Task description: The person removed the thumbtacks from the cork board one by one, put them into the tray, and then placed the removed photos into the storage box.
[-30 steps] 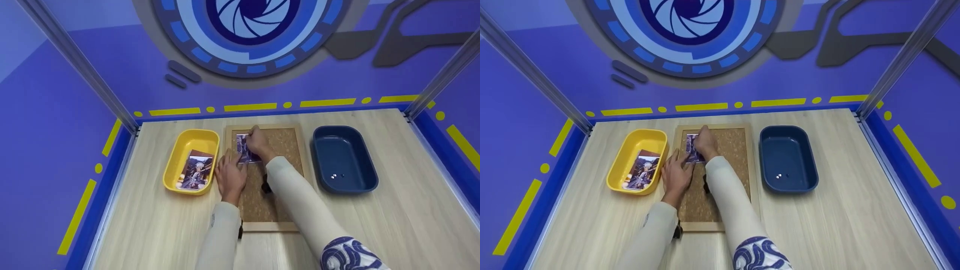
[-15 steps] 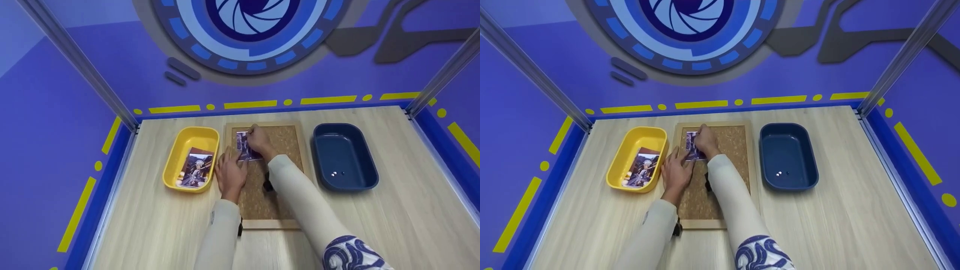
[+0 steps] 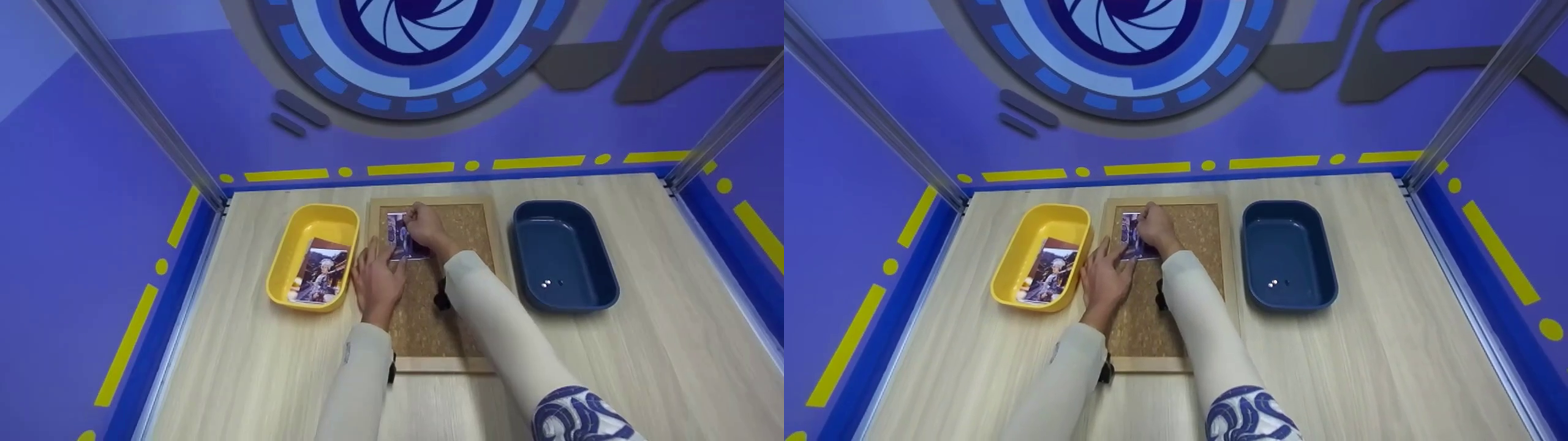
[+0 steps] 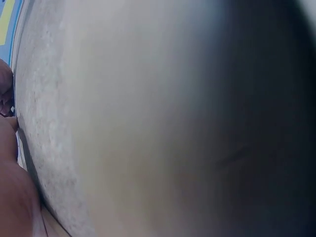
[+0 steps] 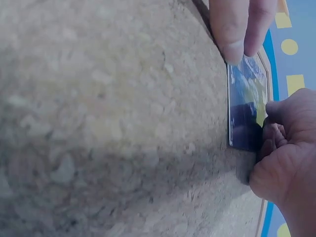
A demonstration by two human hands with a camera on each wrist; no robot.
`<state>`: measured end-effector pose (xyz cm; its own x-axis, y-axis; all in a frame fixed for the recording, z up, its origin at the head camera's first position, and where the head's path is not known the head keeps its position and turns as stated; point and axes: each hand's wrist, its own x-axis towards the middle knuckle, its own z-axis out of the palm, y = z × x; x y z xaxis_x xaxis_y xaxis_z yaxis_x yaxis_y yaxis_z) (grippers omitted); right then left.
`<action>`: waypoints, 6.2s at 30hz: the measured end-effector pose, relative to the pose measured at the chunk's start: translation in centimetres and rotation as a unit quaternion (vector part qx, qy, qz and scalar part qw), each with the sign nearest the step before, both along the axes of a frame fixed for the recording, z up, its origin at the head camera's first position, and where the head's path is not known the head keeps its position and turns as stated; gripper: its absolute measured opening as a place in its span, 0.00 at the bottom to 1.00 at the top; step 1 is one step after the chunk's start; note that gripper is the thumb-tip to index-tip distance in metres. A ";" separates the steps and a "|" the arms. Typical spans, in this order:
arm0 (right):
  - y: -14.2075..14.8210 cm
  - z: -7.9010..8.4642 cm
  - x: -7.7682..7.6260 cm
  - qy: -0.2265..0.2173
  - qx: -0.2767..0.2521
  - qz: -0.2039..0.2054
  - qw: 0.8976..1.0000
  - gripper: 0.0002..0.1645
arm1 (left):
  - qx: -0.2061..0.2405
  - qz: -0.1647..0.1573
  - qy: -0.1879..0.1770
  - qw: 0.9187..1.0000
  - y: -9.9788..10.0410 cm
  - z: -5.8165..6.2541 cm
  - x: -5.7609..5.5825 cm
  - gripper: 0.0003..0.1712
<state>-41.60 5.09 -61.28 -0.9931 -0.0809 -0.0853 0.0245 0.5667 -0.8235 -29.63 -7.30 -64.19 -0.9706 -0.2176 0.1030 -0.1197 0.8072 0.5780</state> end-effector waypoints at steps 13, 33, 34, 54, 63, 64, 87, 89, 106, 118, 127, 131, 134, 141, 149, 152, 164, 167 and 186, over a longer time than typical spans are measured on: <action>1.3 1.7 1.9 -0.127 -0.155 0.009 0.980 0.06 | 0.004 0.001 -0.015 1.000 0.0 -0.3 -0.2 0.25; 11.9 8.3 11.7 0.061 0.069 0.048 0.995 0.04 | 0.021 0.007 -0.009 1.000 -0.6 -0.2 0.0 0.25; 13.0 8.4 12.1 0.071 0.073 0.038 0.994 0.04 | 0.021 0.008 -0.010 1.000 -0.6 -0.3 0.0 0.25; 27.5 7.4 15.2 0.046 0.134 -0.051 0.989 0.06 | 0.009 0.002 -0.007 1.000 0.0 -0.4 0.0 0.25; 27.4 5.2 13.1 -0.021 0.248 0.040 0.968 0.06 | 0.013 0.005 -0.016 1.000 -0.4 -0.6 -0.1 0.25; 27.4 5.1 12.9 -0.027 0.261 0.048 0.964 0.07 | 0.014 0.006 -0.016 1.000 -0.4 -0.6 -0.1 0.25; 28.3 5.3 13.1 -0.024 0.276 0.033 0.960 0.15 | 0.008 0.003 0.000 1.000 -0.2 -0.2 0.1 0.24; 28.1 5.6 13.1 -0.011 0.262 0.019 0.965 0.16 | 0.007 0.005 0.002 1.000 -0.2 -0.2 0.1 0.24; 17.0 8.6 12.9 0.152 0.099 0.014 0.983 0.14 | 0.015 0.010 0.002 1.000 -0.1 -0.2 0.0 0.24; 6.2 1.9 11.5 0.026 0.033 0.049 0.998 0.18 | 0.005 0.006 0.007 1.000 -0.5 -0.5 0.1 0.24; 2.0 -1.1 10.0 0.019 -0.028 -0.051 0.998 0.24 | 0.014 0.003 0.016 1.000 -0.2 -0.3 0.2 0.22; 0.7 -1.4 9.8 0.024 -0.019 -0.053 0.998 0.28 | 0.001 0.005 0.015 1.000 -0.4 -0.4 0.1 0.22; 0.1 -1.5 9.6 0.035 0.011 -0.048 0.998 0.29 | -0.006 0.007 0.012 1.000 -0.4 -0.4 0.0 0.23; -0.5 -1.7 8.6 0.049 0.031 -0.093 0.994 0.37 | 0.001 0.003 0.015 1.000 -0.1 -0.4 0.1 0.23; -0.5 -1.2 7.9 0.009 0.018 -0.127 0.992 0.47 | -0.004 0.009 0.000 1.000 0.0 -0.2 0.1 0.23; -0.4 -0.8 7.7 -0.012 0.019 -0.124 0.992 0.44 | -0.007 0.010 -0.005 1.000 -0.2 -0.1 0.0 0.23; -0.1 -0.2 7.6 -0.006 0.024 -0.126 0.992 0.50 | -0.006 0.012 0.011 1.000 -0.1 -0.2 -0.1 0.21; -0.1 -0.1 7.5 -0.023 0.026 -0.124 0.992 0.50 | -0.004 0.016 0.007 1.000 -0.1 -0.2 0.0 0.22; 1.5 0.1 7.1 -0.053 -0.050 -0.115 0.991 0.16 | 0.000 0.009 0.013 1.000 -0.2 -0.5 0.1 0.22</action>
<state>-34.49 6.56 -61.23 -0.9721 0.1329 -0.1933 0.2330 0.4520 -0.8610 -29.52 -7.49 -64.71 -0.9636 -0.2348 0.1277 -0.1190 0.8048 0.5814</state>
